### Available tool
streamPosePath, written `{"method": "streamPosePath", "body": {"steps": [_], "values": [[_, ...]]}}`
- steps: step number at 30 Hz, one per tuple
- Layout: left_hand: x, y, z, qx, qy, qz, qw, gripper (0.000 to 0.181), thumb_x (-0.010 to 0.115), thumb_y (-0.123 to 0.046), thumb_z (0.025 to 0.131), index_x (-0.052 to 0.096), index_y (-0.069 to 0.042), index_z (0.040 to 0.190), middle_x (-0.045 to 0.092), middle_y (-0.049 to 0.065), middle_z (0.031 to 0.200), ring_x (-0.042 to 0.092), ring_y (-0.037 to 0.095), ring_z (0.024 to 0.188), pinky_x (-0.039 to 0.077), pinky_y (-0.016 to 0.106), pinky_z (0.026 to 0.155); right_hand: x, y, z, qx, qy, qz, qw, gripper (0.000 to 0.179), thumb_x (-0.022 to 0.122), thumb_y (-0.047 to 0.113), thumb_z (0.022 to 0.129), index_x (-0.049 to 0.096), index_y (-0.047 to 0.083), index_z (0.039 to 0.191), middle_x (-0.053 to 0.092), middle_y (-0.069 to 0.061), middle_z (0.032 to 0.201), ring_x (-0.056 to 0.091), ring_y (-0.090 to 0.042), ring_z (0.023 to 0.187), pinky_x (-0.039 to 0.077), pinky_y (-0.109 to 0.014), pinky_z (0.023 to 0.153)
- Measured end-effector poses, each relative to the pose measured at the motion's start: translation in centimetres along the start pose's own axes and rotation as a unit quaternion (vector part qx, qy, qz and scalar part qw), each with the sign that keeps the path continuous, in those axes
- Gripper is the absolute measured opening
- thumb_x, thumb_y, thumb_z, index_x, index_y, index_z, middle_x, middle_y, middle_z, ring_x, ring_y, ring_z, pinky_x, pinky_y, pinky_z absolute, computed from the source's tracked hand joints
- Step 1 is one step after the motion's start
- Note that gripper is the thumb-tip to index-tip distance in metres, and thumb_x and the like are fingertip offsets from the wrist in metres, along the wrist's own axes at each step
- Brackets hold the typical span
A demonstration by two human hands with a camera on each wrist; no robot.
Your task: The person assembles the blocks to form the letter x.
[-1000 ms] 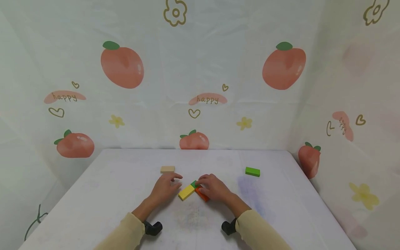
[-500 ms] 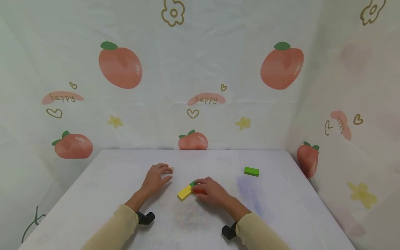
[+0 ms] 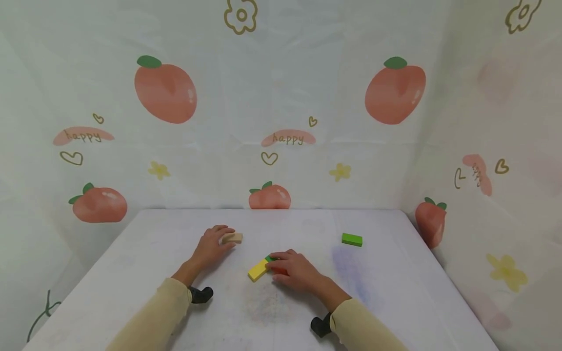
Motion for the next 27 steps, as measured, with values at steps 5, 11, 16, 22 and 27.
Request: {"method": "streamPosePath", "body": {"steps": [5,11,16,22,27], "values": [[0.0,0.3,0.3,-0.011,0.018,-0.002,0.9998,0.042,0.074,-0.026,0.088,0.064,-0.015,0.127,0.054,0.012,0.135,0.048,0.036,0.123,0.036,0.056,0.099,0.2,-0.1,0.1,0.001,0.006,-0.012,0.9999,0.041,0.068,0.030,0.092,0.062,0.026,0.132,0.050,0.002,0.141,0.046,-0.019,0.119,0.042,-0.040,0.093],[0.0,0.4,0.6,-0.021,0.033,-0.005,0.9992,0.043,0.074,-0.024,0.088,0.063,-0.014,0.128,0.054,0.013,0.135,0.048,0.036,0.125,0.034,0.056,0.102,0.3,-0.1,0.1,0.003,0.013,-0.020,0.9997,0.045,0.072,0.027,0.089,0.061,0.028,0.133,0.049,0.002,0.142,0.045,-0.020,0.120,0.042,-0.039,0.093],[0.1,0.5,0.9,-0.018,0.038,0.000,0.9991,0.042,0.073,-0.022,0.088,0.064,-0.014,0.128,0.055,0.011,0.135,0.049,0.035,0.123,0.036,0.054,0.101,0.3,-0.2,0.0,0.005,0.013,-0.019,0.9997,0.045,0.072,0.027,0.089,0.061,0.028,0.133,0.048,0.002,0.143,0.045,-0.020,0.121,0.042,-0.039,0.093],[0.2,0.7,1.4,-0.018,0.054,0.001,0.9984,0.038,0.072,-0.022,0.089,0.065,-0.015,0.126,0.058,0.007,0.133,0.051,0.031,0.119,0.038,0.049,0.100,0.3,-0.2,0.0,0.011,0.015,-0.018,0.9997,0.046,0.072,0.027,0.089,0.060,0.029,0.133,0.048,0.003,0.143,0.045,-0.020,0.120,0.042,-0.039,0.092],[-0.1,0.7,1.6,-0.015,0.063,-0.005,0.9979,0.034,0.073,-0.019,0.088,0.068,-0.013,0.122,0.062,0.007,0.126,0.053,0.029,0.110,0.041,0.047,0.095,0.3,-0.2,0.0,0.007,0.012,-0.011,0.9998,0.046,0.072,0.027,0.089,0.060,0.029,0.133,0.048,0.003,0.143,0.045,-0.020,0.120,0.042,-0.040,0.092]]}}
Point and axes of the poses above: each hand's wrist, its own z-axis towards the middle knuckle, its own x-axis out of the palm, y = z × x, the point moved 4 cm from there along z, towards the middle knuckle
